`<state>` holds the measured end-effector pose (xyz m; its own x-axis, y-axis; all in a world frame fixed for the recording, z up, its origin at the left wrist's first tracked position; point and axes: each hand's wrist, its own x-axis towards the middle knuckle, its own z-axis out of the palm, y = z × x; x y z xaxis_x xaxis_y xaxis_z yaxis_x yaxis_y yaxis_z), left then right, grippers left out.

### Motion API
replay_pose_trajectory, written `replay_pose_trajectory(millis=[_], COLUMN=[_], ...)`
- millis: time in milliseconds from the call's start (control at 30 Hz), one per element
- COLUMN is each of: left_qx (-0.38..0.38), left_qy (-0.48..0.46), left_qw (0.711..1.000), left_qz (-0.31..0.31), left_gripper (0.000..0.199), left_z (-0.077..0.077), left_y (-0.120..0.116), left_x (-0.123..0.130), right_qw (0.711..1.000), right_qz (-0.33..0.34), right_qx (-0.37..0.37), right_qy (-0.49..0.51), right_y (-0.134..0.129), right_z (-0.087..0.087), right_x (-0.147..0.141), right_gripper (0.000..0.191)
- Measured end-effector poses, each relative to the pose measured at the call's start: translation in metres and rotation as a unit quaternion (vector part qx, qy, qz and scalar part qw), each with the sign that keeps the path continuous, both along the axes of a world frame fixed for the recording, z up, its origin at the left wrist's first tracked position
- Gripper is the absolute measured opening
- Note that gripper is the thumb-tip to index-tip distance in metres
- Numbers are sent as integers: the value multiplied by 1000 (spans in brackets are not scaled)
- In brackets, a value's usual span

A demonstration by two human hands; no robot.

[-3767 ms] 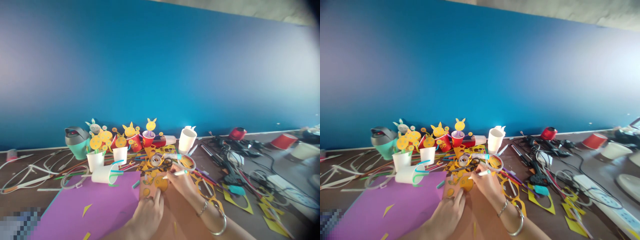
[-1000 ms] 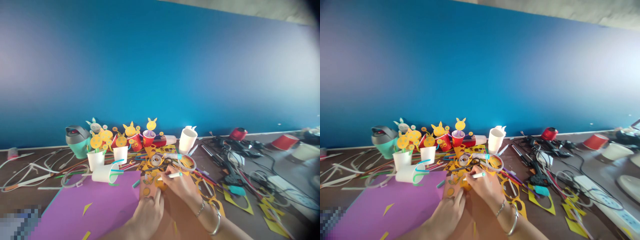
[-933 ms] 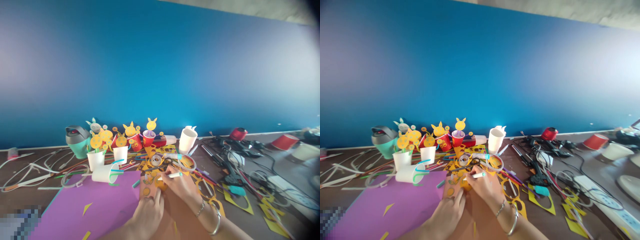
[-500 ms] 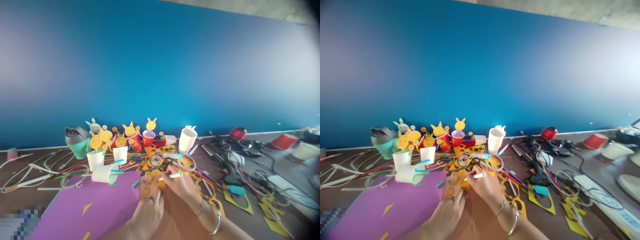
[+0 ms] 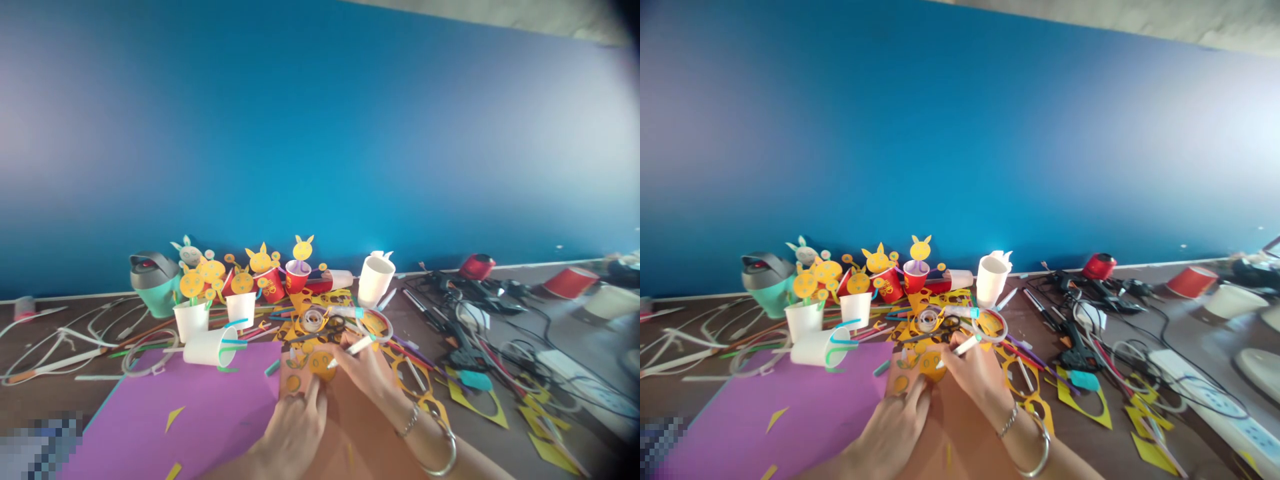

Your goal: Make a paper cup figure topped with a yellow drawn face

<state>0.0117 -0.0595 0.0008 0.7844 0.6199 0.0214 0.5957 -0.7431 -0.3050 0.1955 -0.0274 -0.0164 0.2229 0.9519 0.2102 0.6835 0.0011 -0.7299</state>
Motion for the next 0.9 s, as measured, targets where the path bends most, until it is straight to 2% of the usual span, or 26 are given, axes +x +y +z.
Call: replay_pose_trajectory(millis=[200,333,633,900], left_qx=[-17,-8,-26,-28], left_qy=[-14,-27,-11,-22], left_qw=[999,998,998,997], left_qz=[39,54,56,75], left_gripper=[56,58,60,58], left_z=[-3,-10,-1,-4], left_y=[-1,0,0,-1], left_x=[0,-2,-1,-4], right_qw=[998,998,992,988], right_qz=[0,15,-2,6], right_qx=[-15,-31,-36,-46], right_qy=[-67,-60,-123,-144], right_y=[-6,-8,-6,-8], right_z=[12,20,19,17], right_x=[2,3,0,2], right_gripper=[26,30,31,25])
